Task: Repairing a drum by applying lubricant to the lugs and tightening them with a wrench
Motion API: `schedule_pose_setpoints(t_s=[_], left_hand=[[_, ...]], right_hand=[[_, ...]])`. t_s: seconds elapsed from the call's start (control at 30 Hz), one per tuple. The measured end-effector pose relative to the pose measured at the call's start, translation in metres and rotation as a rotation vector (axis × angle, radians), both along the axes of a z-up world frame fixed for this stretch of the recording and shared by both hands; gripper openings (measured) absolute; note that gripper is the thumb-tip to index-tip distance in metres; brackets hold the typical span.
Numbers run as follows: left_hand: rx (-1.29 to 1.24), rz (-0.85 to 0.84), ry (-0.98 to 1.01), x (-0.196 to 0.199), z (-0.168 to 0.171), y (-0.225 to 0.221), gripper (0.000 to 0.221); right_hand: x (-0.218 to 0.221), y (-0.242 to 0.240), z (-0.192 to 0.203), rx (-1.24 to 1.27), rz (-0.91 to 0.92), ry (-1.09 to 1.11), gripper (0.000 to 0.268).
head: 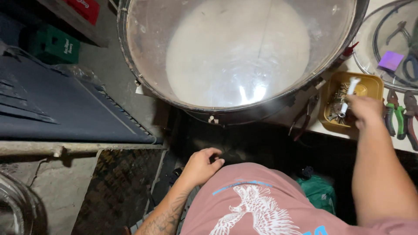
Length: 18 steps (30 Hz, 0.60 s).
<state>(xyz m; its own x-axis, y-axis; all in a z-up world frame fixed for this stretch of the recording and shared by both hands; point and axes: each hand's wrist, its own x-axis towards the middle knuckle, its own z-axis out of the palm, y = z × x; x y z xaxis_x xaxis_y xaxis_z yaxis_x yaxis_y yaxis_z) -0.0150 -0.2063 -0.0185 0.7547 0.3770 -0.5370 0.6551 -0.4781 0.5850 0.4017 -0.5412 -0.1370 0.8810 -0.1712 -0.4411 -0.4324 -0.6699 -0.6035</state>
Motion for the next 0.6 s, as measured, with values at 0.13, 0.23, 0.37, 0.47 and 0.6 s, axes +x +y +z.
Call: schedule_pose_setpoints(t_s=[0.13,0.23,0.37,0.47,0.6], left_hand=[[-0.068,-0.038,-0.239,0.014,0.034,-0.016,0.027],[-0.121,-0.091,-0.488,0.025,0.048,-0.028,0.029],[-0.315,0.196,-0.496,0.044,0.045,-0.037,0.045],[-0.444,0.487,-0.598,0.048,0.038,-0.031,0.019],[-0.504,0.654,-0.64,0.045,0.026,-0.017,0.017]], right_hand=[[-0.049,-0.045,0.008,0.326,0.377,-0.097,0.016],[-0.14,0.024,0.086,0.176,0.684,0.127,0.027],[-0.218,0.114,0.125,0.536,1.044,0.178,0.022],[-0.235,0.157,0.132,0.679,1.092,0.088,0.011],[-0.248,0.177,0.131,0.673,1.005,0.123,0.01]])
